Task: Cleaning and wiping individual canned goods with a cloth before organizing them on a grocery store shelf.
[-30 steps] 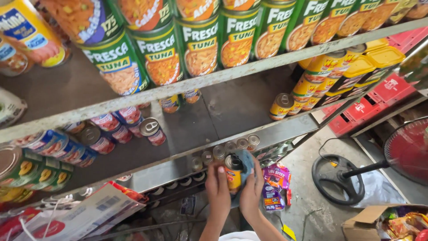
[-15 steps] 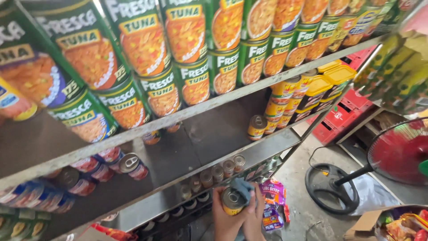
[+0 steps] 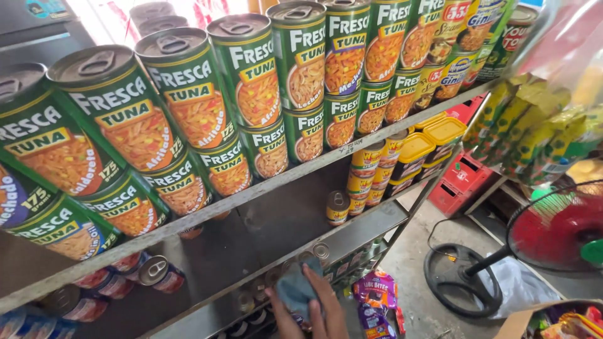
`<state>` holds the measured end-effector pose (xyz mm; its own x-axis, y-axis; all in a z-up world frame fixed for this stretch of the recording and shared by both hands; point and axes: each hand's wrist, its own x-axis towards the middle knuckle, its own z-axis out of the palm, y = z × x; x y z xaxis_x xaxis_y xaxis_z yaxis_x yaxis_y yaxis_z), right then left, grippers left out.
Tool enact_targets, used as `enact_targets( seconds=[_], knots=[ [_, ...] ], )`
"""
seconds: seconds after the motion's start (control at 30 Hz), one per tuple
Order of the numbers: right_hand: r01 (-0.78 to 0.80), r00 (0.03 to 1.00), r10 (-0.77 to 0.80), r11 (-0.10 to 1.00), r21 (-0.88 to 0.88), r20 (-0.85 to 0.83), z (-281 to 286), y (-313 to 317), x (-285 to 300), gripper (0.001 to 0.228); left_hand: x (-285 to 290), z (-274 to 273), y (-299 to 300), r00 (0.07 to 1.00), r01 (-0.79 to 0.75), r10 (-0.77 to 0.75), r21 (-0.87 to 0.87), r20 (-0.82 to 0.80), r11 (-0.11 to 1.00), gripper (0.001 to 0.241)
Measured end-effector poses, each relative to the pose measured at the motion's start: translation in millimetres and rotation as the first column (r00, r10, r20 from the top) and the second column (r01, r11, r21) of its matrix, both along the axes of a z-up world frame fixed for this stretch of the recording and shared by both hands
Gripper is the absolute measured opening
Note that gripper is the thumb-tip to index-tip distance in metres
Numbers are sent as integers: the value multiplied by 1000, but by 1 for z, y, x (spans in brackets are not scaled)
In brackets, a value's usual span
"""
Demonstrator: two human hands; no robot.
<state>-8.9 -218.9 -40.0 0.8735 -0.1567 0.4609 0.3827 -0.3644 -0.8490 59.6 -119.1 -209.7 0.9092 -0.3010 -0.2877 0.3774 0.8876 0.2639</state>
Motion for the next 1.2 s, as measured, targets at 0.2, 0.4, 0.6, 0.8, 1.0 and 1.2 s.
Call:
enact_targets(
  seconds=[0.2,0.4,0.6,0.8,1.0,1.2],
  knots=[
    [-164,985,169,980,113,-35,16,-19,18,48,-2,41,-13,981,-76,150,481,-119,873,72],
    [-280,960,280,960,-20,-4,50,-24,14,61,-2,104,-9,920,-363,363,665,147,653,47],
    [-347,928,371,898,270,-42,86,-37,39,54,-11,175,-26,937,-344,333,443,105,828,61],
    [-276,957,270,960,52,103,115,-21,25,53,-12,177,-22,969,-247,242,331,56,911,62],
    [-70,910,178,956,-285,374,54,-10,24,46,18,156,2,828,-426,129,463,545,777,65],
    [35,857,174,920,-391,485,-5,-15,28,50,8,187,7,994,-43,59,-163,90,986,69]
  ],
)
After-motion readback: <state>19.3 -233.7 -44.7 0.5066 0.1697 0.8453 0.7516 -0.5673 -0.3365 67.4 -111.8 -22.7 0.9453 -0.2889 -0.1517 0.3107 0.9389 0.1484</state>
